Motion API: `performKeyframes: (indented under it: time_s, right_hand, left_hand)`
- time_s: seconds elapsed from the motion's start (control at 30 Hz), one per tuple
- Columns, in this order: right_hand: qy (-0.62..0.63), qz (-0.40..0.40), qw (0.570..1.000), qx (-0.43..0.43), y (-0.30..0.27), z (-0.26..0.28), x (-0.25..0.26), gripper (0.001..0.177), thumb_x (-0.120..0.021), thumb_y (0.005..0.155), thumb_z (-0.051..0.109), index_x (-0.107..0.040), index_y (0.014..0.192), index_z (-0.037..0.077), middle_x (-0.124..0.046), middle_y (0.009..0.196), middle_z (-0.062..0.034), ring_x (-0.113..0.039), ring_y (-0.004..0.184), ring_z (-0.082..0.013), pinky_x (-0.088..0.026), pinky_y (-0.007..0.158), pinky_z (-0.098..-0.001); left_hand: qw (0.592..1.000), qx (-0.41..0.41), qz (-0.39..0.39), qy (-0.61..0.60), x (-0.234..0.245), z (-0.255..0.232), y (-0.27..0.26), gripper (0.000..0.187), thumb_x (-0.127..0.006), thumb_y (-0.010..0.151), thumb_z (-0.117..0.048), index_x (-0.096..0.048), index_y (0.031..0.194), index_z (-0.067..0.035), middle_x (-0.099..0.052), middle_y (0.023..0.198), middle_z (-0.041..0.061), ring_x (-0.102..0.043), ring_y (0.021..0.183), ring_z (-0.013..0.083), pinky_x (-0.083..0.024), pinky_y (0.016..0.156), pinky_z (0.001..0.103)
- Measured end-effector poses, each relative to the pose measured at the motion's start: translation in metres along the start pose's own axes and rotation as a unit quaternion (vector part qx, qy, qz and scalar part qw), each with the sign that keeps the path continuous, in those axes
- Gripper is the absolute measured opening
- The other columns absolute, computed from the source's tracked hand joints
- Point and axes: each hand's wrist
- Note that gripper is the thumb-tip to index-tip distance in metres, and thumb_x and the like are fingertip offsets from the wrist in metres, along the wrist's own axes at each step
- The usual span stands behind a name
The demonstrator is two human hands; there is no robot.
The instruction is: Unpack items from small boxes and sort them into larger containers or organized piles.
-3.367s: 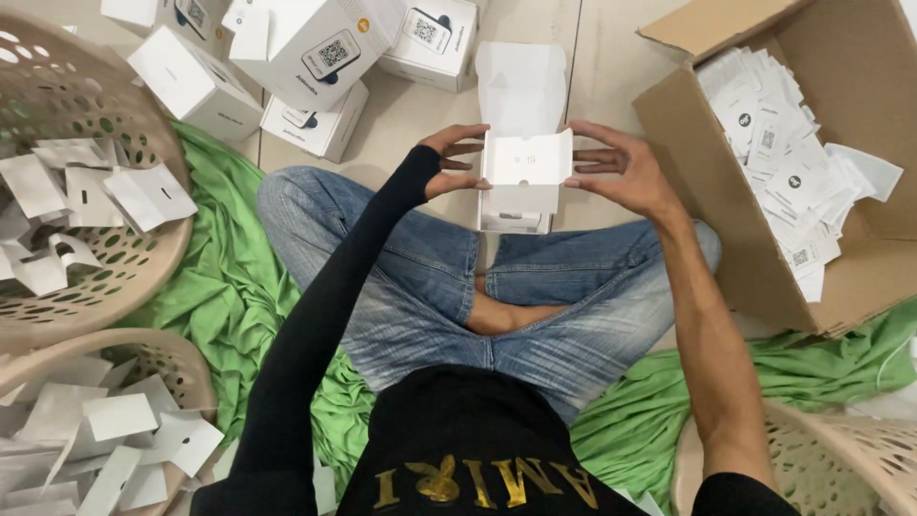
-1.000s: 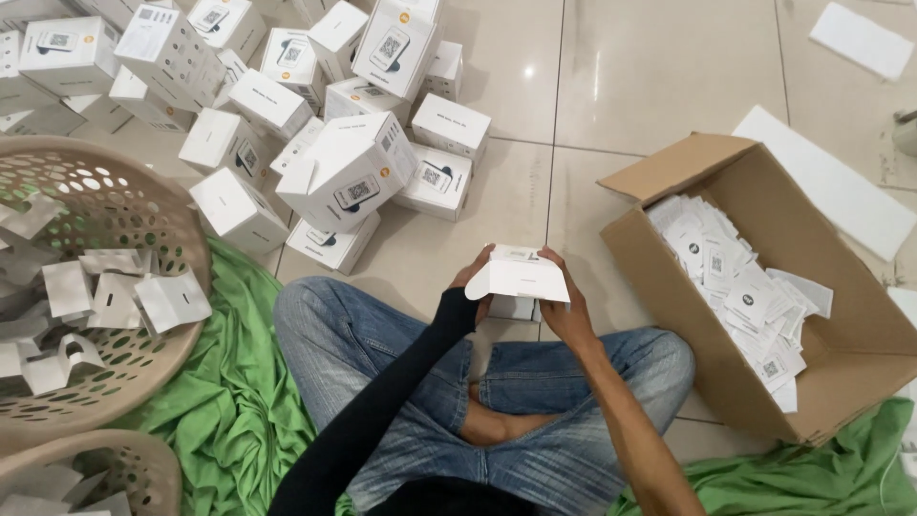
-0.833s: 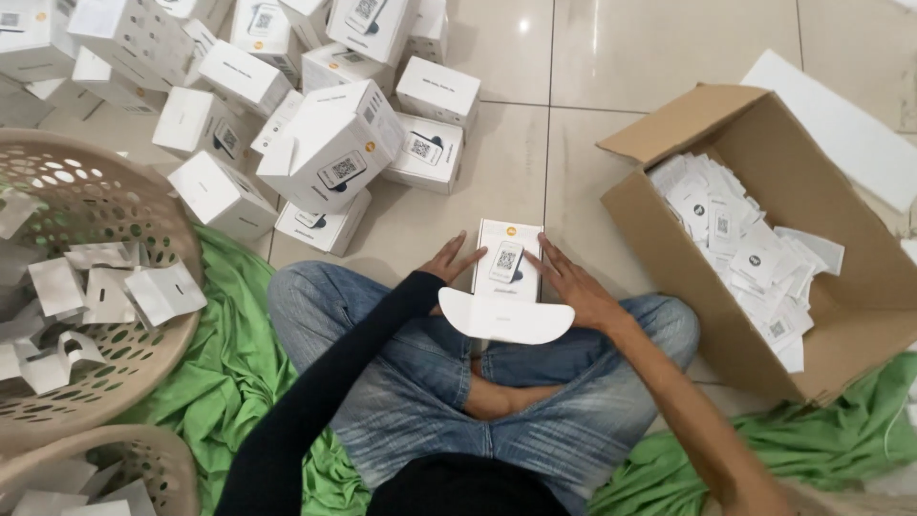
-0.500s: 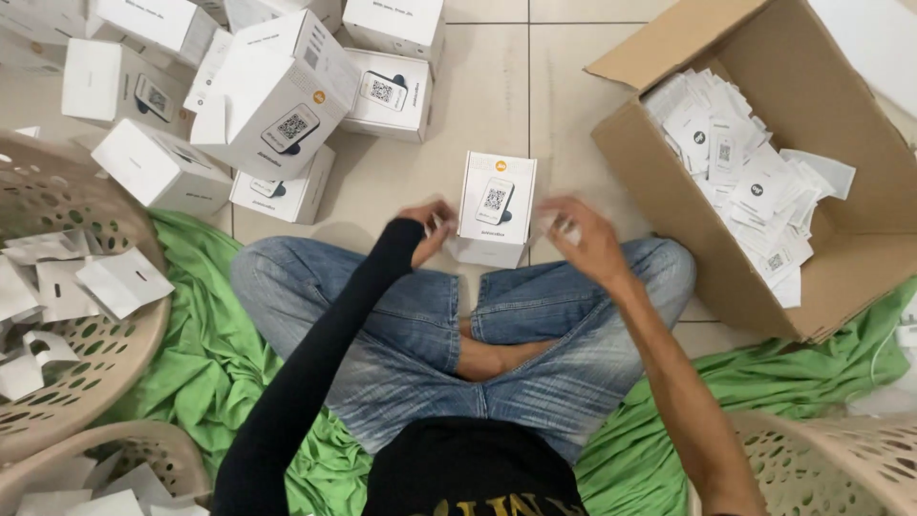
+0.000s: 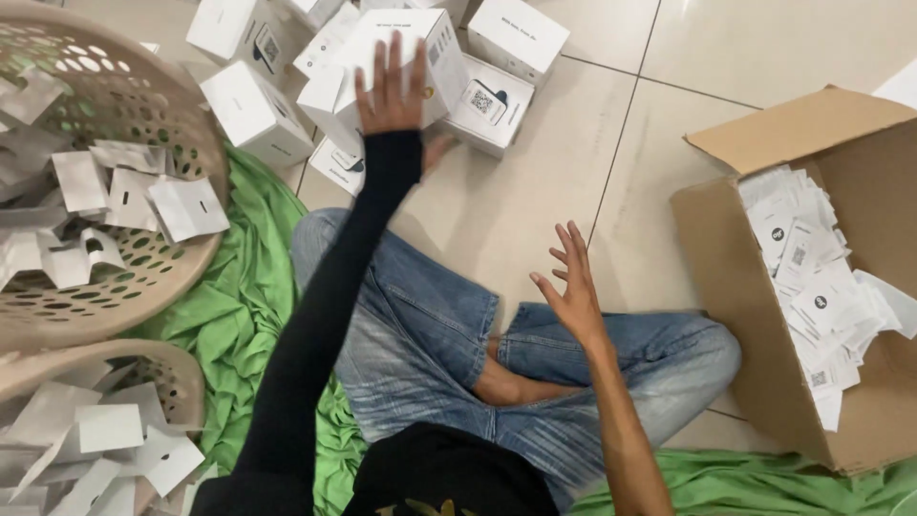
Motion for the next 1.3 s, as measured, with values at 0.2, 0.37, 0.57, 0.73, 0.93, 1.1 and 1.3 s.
performKeyframes:
  time_s: [0.2,0.37,0.57,0.73,0.93,1.1,1.3]
  right_hand:
    - [0.023,0.074,0.996,-0.043,-0.015,-0.001,-0.027,0.072,-0.072,0.094,0.021,-0.037,0.158,0.023,-0.027,0.169,-0.0091,-0.058,0.134,-0.0304,-0.056,0.103,-0.0488]
    - [0.035,0.096,0.992,-0.068,-0.02,-0.007,-0.025,0.063,-0.071,0.095,0.021,-0.049,0.154,0.024,-0.039,0.167,-0.0063,-0.062,0.134,-0.0284,-0.058,0.105,-0.0471]
    - [0.074,-0.079,0.986,0.126,-0.036,0.046,0.001,0.112,-0.087,0.074,0.025,-0.016,0.159,0.01,-0.017,0.162,-0.0239,-0.032,0.142,-0.0446,-0.04,0.108,-0.0581]
    - [0.05,-0.187,0.98,0.056,-0.043,-0.043,-0.016,0.083,-0.077,0.095,0.026,-0.033,0.161,0.002,-0.041,0.164,-0.0226,-0.056,0.138,-0.036,-0.05,0.113,-0.0469]
    - [-0.017,-0.154,0.987,-0.053,-0.022,-0.087,-0.015,0.055,-0.068,0.095,0.02,-0.048,0.141,-0.004,-0.052,0.141,-0.0227,-0.071,0.095,-0.0259,-0.056,0.084,-0.0393]
    - [-0.077,-0.155,0.984,0.035,-0.028,-0.031,0.067,0.04,-0.065,0.091,0.011,-0.064,0.131,0.009,-0.065,0.129,-0.0107,-0.07,0.1,-0.0272,-0.056,0.086,-0.038]
    - [-0.18,-0.31,0.933,-0.034,-0.032,-0.092,0.262,0.026,-0.073,0.097,0.014,-0.071,0.122,0.009,-0.072,0.116,-0.0098,-0.071,0.089,-0.024,-0.058,0.077,-0.0358]
  left_hand:
    - [0.99,0.072,0.122,-0.018,-0.015,0.131,0.044,0.137,-0.09,0.064,-0.071,-0.02,0.163,-0.007,-0.035,0.152,0.035,-0.036,0.139,0.047,-0.028,0.113,0.065]
    - [0.968,0.029,0.246,-0.046,0.05,0.056,0.047,0.113,-0.079,0.068,-0.081,-0.046,0.145,-0.004,-0.069,0.111,0.024,-0.073,0.095,0.036,-0.061,0.08,0.048]
    - [0.773,0.186,0.488,-0.36,0.104,-0.072,-0.051,0.102,-0.053,0.074,-0.075,-0.029,0.16,-0.025,-0.071,0.107,0.018,-0.075,0.084,0.0297,-0.06,0.073,0.044]
    - [0.528,0.259,0.499,-0.637,-0.033,-0.045,-0.141,0.081,-0.04,0.096,-0.064,-0.035,0.156,-0.009,-0.07,0.09,0.029,-0.069,0.067,0.0363,-0.061,0.061,0.049]
    - [0.455,0.215,0.299,-0.811,-0.094,-0.084,-0.119,0.077,-0.054,0.102,-0.035,-0.022,0.165,-0.005,-0.045,0.161,0.014,-0.055,0.143,0.0288,-0.056,0.111,0.043]
    - [0.744,0.059,0.229,-0.625,-0.137,-0.102,-0.16,0.091,-0.067,0.092,-0.013,-0.012,0.164,-0.007,-0.04,0.16,0.02,-0.046,0.142,0.0342,-0.047,0.107,0.045]
    - [0.675,0.183,0.349,-0.624,-0.082,-0.163,-0.154,0.054,-0.064,0.097,-0.022,-0.051,0.146,-0.003,-0.065,0.136,0.016,-0.067,0.123,0.0288,-0.056,0.102,0.039]
Point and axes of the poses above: each hand's wrist, its own y-axis towards the middle knuckle, its own x-axis out of the back of the hand, z = x × y
